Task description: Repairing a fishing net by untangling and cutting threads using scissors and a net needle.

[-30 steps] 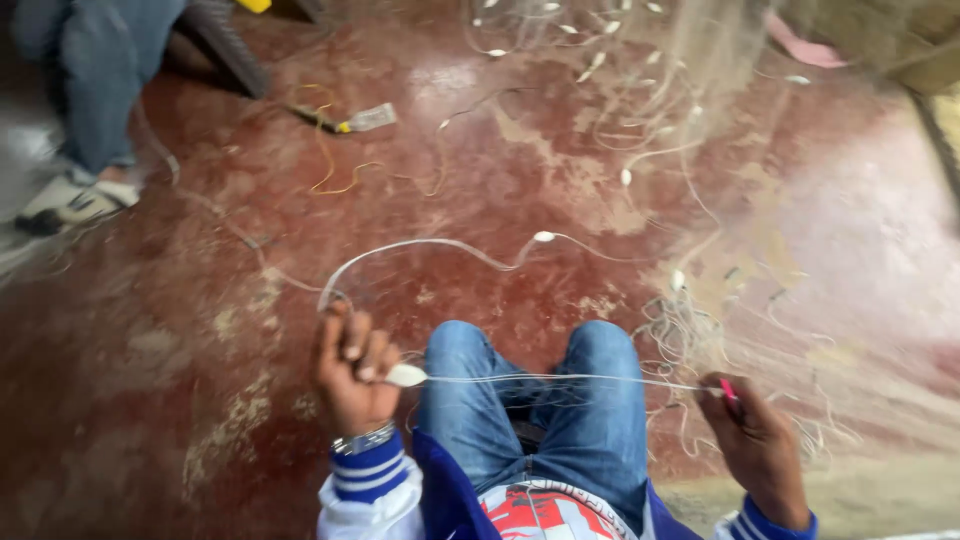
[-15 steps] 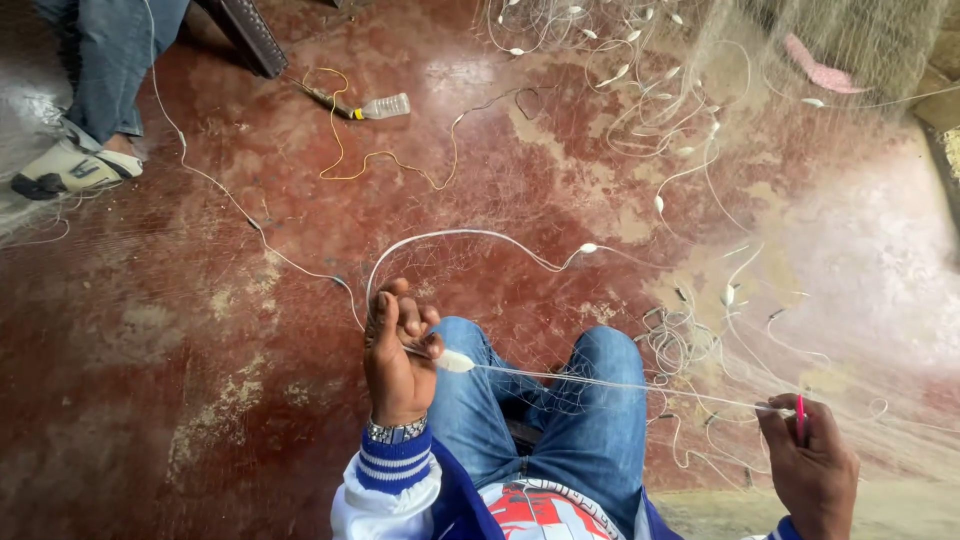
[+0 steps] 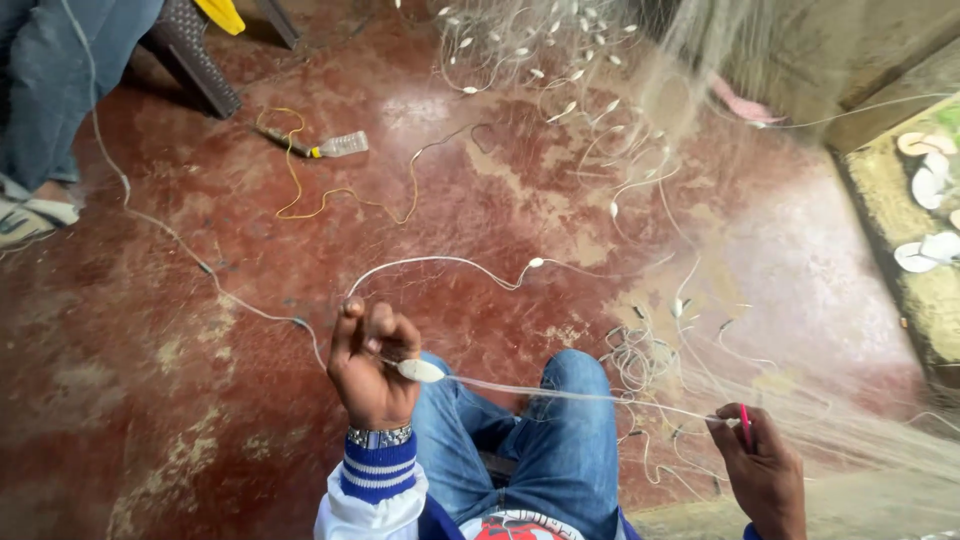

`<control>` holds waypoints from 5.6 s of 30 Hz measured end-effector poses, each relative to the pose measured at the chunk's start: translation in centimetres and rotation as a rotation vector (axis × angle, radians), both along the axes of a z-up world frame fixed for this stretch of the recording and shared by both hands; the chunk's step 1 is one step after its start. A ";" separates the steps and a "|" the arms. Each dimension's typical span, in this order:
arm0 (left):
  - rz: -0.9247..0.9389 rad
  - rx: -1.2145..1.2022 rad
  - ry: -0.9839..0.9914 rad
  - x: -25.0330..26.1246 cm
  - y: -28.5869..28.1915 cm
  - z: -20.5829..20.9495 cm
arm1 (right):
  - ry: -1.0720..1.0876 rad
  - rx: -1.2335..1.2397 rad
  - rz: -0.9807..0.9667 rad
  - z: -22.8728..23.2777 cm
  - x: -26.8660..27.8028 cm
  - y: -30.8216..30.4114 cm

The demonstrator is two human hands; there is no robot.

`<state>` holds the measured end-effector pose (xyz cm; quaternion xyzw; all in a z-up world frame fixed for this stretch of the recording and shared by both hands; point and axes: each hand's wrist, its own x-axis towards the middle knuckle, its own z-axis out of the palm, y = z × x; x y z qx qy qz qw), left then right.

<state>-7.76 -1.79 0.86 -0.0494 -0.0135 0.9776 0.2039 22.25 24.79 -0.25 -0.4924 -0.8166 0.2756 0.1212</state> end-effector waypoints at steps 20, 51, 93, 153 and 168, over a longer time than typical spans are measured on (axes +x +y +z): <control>-0.989 0.212 0.244 4.0 8.6 -4.7 | 0.546 0.061 -0.211 -1.6 8.5 -0.4; 0.057 -0.508 0.050 -1.8 3.4 1.2 | 0.058 0.027 -0.113 0.0 0.5 -2.5; 0.200 -0.277 0.369 1.3 -8.9 7.2 | -0.014 -0.040 0.415 -0.5 -8.7 -3.5; 0.009 -0.961 -0.023 -4.5 -11.5 -12.1 | 1.144 -0.903 0.414 1.8 -10.6 -7.0; -0.017 -1.029 0.972 2.5 6.1 4.4 | 1.050 -0.781 0.488 3.2 -9.4 -8.1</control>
